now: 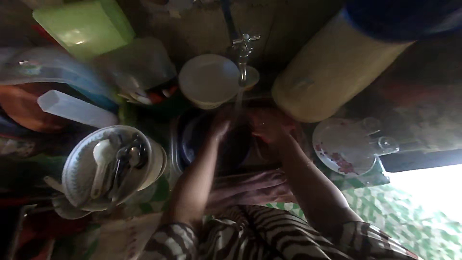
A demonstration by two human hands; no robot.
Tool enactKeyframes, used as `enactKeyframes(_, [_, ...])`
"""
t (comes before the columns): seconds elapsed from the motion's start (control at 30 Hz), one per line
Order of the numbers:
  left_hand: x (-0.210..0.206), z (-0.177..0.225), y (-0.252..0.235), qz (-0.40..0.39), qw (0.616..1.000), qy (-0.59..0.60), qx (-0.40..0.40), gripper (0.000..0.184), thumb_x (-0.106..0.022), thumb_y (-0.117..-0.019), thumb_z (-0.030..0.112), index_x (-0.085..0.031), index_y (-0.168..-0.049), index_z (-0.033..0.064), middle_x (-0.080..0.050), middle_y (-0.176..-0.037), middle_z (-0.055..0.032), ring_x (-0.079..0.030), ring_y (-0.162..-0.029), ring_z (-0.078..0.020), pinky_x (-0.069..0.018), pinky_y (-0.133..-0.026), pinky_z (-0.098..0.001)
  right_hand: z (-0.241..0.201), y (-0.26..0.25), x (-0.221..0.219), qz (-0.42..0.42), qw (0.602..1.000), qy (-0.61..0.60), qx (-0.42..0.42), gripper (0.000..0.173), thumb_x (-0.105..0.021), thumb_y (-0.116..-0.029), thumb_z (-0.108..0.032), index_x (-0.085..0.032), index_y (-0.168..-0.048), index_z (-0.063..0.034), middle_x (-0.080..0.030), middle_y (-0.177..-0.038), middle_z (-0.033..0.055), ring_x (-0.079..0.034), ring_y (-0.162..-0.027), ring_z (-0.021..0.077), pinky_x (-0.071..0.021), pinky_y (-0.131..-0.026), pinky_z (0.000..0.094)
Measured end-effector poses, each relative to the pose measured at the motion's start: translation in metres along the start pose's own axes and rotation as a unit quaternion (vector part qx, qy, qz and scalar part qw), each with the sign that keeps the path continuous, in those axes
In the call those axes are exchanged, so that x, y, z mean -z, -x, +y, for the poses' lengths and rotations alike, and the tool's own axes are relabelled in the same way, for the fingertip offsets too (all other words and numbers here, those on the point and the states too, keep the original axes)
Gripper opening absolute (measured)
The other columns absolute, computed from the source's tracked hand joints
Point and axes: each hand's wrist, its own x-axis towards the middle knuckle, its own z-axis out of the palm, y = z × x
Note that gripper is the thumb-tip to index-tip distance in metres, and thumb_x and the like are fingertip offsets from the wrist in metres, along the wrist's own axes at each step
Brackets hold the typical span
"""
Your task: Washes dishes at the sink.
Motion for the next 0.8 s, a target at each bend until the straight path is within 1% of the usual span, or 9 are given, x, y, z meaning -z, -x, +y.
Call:
enactKeyframes(0.13, [0.0,0.052,0.015,-0.037,0.97,-0.232,-0.059,0.059,-0.076,-0.0909,0.007,-0.053,-0.145,0.0056,-0.058,-0.14,-0.0194,-0.06,-0.125,-0.0275,-0.0518,-0.104,-0.0437,0.029,0.001,-0.003,-0.027,0.998,0.007,-0.048,0.046,-0.051,-0.108,-0.033,-0.046,-0.149,-0.0133,-0.059,-0.14,0.0104,-0.06,-0.121,0.025,-0.0528,-0.097,0.0467])
enactKeyframes(0.23, [-0.003,0.068,0.026,-0.044,0.907,-0.41,-0.082,0.069,-0.083,-0.0855,0.016,-0.053,-0.147,0.007,-0.054,-0.143,-0.0223,-0.053,-0.132,-0.0344,-0.046,-0.11,-0.0501,0.027,0.008,-0.022,-0.045,0.983,0.159,0.084,0.069,-0.068,-0.0968,-0.008,-0.037,-0.158,-0.0117,-0.051,-0.151,0.0156,-0.054,-0.133,0.0284,-0.0498,-0.106,0.0476])
enactKeyframes(0.33, [-0.015,0.067,0.036,-0.027,0.878,-0.471,-0.084,0.077,-0.081,-0.0862,0.018,-0.044,-0.153,0.0071,-0.048,-0.15,-0.0207,-0.048,-0.139,-0.0335,-0.0421,-0.114,-0.0502,0.02,0.01,-0.042,-0.092,0.919,0.278,0.263,0.091,-0.084,-0.0829,-0.015,-0.034,-0.159,-0.0111,-0.049,-0.151,0.0167,-0.055,-0.133,0.0262,-0.0509,-0.108,0.0442])
enactKeyframes(0.4, [-0.024,0.063,0.044,-0.024,0.881,-0.46,-0.107,0.082,-0.079,-0.0862,0.012,-0.037,-0.156,0.0052,-0.048,-0.152,-0.0206,-0.049,-0.139,-0.0325,-0.0425,-0.115,-0.0498,0.004,0.027,-0.053,-0.091,0.893,0.332,0.289,0.088,-0.082,-0.0859,-0.017,-0.033,-0.158,-0.0074,-0.051,-0.151,0.0155,-0.054,-0.135,0.0222,-0.0462,-0.113,0.0413])
enactKeyframes(0.47, [-0.023,0.05,0.048,-0.024,0.915,-0.377,-0.14,0.081,-0.079,-0.0873,0.01,-0.037,-0.156,0.0063,-0.052,-0.149,-0.0194,-0.055,-0.135,-0.0281,-0.0475,-0.112,-0.0451,-0.001,0.036,-0.049,-0.044,0.893,0.343,0.287,0.084,-0.082,-0.086,-0.02,-0.038,-0.156,-0.0069,-0.053,-0.149,0.0163,-0.055,-0.134,0.0256,-0.0467,-0.113,0.0462])
enactKeyframes(0.53, [-0.011,0.033,0.052,-0.031,0.957,-0.265,-0.116,0.076,-0.077,-0.0912,0.012,-0.039,-0.156,0.0141,-0.053,-0.149,-0.0125,-0.059,-0.13,-0.0222,-0.0544,-0.104,-0.0408,0.001,0.037,-0.036,-0.005,0.914,0.298,0.277,0.085,-0.085,-0.0841,-0.022,-0.039,-0.154,-0.0051,-0.056,-0.144,0.0192,-0.06,-0.128,0.0297,-0.0509,-0.108,0.0507])
enactKeyframes(0.6, [0.003,0.005,0.045,-0.026,0.959,-0.275,-0.061,0.07,-0.074,-0.0942,0.014,-0.041,-0.155,0.0124,-0.052,-0.151,-0.0135,-0.057,-0.132,-0.0257,-0.0529,-0.105,-0.0449,0.006,0.04,-0.019,0.017,0.926,0.274,0.258,0.084,-0.085,-0.0834,-0.021,-0.04,-0.153,-0.0059,-0.059,-0.139,0.019,-0.062,-0.123,0.0296,-0.0537,-0.104,0.0514])
enactKeyframes(0.7, [0.002,-0.057,0.016,0.015,0.924,-0.377,0.068,0.063,-0.078,-0.0907,0.014,-0.05,-0.146,0.0007,-0.058,-0.14,-0.0252,-0.057,-0.128,-0.0379,-0.0486,-0.106,-0.0557,0.012,0.054,0.013,0.041,0.922,0.285,0.259,0.075,-0.08,-0.0883,-0.017,-0.043,-0.153,-0.0103,-0.055,-0.146,0.0163,-0.058,-0.129,0.0287,-0.0507,-0.108,0.0504])
enactKeyframes(0.8, [-0.017,-0.099,0.003,0.04,0.866,-0.475,0.149,0.089,-0.081,-0.0888,0.027,-0.031,-0.155,-0.0053,-0.047,-0.149,-0.031,-0.046,-0.14,-0.0419,-0.0389,-0.116,-0.0545,-0.012,0.081,0.064,0.161,0.929,0.234,0.238,0.076,-0.08,-0.0866,-0.012,-0.04,-0.15,-0.0069,-0.061,-0.135,0.0177,-0.065,-0.118,0.0264,-0.0561,-0.1,0.0465])
